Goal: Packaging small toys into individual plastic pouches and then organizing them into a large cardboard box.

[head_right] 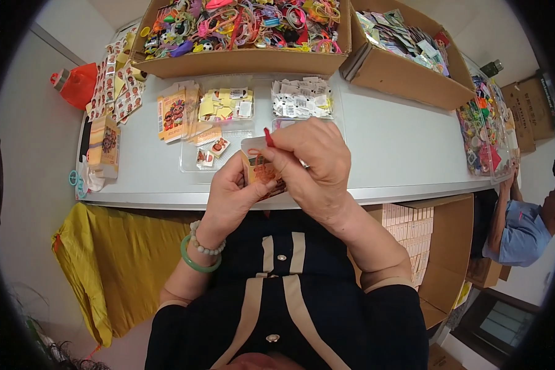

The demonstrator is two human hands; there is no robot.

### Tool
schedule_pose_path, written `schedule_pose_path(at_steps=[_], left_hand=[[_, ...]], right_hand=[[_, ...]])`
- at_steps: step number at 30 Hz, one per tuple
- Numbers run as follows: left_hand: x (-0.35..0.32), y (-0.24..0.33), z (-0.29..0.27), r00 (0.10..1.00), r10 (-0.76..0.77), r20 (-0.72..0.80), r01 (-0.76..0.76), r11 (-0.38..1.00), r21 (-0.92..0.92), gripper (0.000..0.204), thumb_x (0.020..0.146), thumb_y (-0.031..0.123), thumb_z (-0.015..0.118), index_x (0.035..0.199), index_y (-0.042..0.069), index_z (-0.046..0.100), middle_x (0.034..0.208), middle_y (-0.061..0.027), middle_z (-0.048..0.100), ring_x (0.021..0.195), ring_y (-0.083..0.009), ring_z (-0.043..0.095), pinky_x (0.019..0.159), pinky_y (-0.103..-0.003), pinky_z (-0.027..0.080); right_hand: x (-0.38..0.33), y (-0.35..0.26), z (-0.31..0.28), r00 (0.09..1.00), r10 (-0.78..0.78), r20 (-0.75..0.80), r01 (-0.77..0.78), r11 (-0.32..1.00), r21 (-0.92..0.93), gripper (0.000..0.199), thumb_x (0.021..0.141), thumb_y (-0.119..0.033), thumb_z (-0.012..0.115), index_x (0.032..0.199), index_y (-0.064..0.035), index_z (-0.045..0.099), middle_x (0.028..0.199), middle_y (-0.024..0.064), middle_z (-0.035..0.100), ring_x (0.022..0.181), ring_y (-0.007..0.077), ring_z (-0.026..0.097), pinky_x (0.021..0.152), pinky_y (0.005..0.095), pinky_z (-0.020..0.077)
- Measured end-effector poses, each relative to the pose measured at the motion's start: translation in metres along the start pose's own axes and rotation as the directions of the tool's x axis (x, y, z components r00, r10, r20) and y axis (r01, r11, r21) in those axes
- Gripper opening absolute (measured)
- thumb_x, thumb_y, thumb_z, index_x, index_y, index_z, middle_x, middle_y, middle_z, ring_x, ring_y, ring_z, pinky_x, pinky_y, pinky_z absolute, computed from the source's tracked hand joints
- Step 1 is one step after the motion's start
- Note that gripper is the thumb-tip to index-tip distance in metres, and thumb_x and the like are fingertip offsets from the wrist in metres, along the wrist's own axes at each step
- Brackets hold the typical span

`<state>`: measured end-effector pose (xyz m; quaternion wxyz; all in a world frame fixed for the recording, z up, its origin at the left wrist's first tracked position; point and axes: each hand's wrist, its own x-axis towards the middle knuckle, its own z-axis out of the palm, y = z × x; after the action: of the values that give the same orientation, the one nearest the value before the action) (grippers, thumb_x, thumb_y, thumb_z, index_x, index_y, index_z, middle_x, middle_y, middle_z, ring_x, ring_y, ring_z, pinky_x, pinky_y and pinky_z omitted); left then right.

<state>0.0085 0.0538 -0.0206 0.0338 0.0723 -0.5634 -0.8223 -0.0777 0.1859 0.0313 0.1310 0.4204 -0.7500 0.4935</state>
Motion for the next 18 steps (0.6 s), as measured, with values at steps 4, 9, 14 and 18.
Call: schedule_pose_path(at_steps=[4, 9, 14, 18], left_hand=[[-0.001, -0.002, -0.003, 0.999, -0.034, -0.012, 0.034, 0.999, -0.008, 0.021, 0.083, 0.007, 0.065, 0.101, 0.0, 0.054, 0.096, -0.0027, 0.06, 0.086, -0.0062, 0.055, 0.075, -0.023, 0.048], [-0.002, -0.002, -0.002, 0.999, -0.046, 0.017, 0.049, 0.985, -0.164, 0.024, 0.085, 0.007, 0.064, 0.104, 0.001, 0.052, 0.097, -0.0034, 0.058, 0.086, -0.0076, 0.056, 0.076, -0.023, 0.049], [-0.002, 0.0, -0.006, 1.0, -0.025, -0.011, 0.023, 0.979, -0.202, 0.026, 0.086, 0.006, 0.062, 0.108, 0.001, 0.049, 0.099, -0.004, 0.057, 0.087, -0.0083, 0.057, 0.075, -0.022, 0.05], [-0.002, 0.001, -0.01, 0.998, -0.057, -0.03, 0.052, 0.988, -0.143, 0.026, 0.086, 0.005, 0.061, 0.109, 0.0, 0.049, 0.098, -0.0033, 0.057, 0.085, -0.0083, 0.057, 0.074, -0.022, 0.051]], right_hand=[[-0.003, -0.005, 0.008, 0.997, -0.001, 0.074, 0.009, 0.994, -0.112, 0.015, 0.072, 0.001, 0.068, 0.086, -0.0036, 0.065, 0.076, 0.0037, 0.062, 0.069, 0.0157, 0.052, 0.07, 0.03, 0.0386], [-0.005, -0.008, 0.015, 0.987, 0.153, 0.052, -0.155, 0.988, 0.027, 0.018, 0.075, 0.0, 0.066, 0.093, -0.0061, 0.065, 0.072, 0.0016, 0.061, 0.068, 0.018, 0.052, 0.069, 0.0307, 0.038], [-0.008, -0.003, 0.019, 0.985, -0.08, 0.156, 0.107, 0.979, -0.173, 0.02, 0.075, -0.005, 0.064, 0.095, -0.006, 0.062, 0.077, 0.0036, 0.061, 0.07, 0.0221, 0.057, 0.07, 0.0336, 0.0377], [-0.004, -0.01, 0.017, 0.972, -0.129, 0.197, 0.161, 0.974, -0.16, 0.017, 0.072, -0.007, 0.067, 0.089, -0.0062, 0.062, 0.076, 0.0041, 0.06, 0.072, 0.0225, 0.056, 0.074, 0.0352, 0.0388]])
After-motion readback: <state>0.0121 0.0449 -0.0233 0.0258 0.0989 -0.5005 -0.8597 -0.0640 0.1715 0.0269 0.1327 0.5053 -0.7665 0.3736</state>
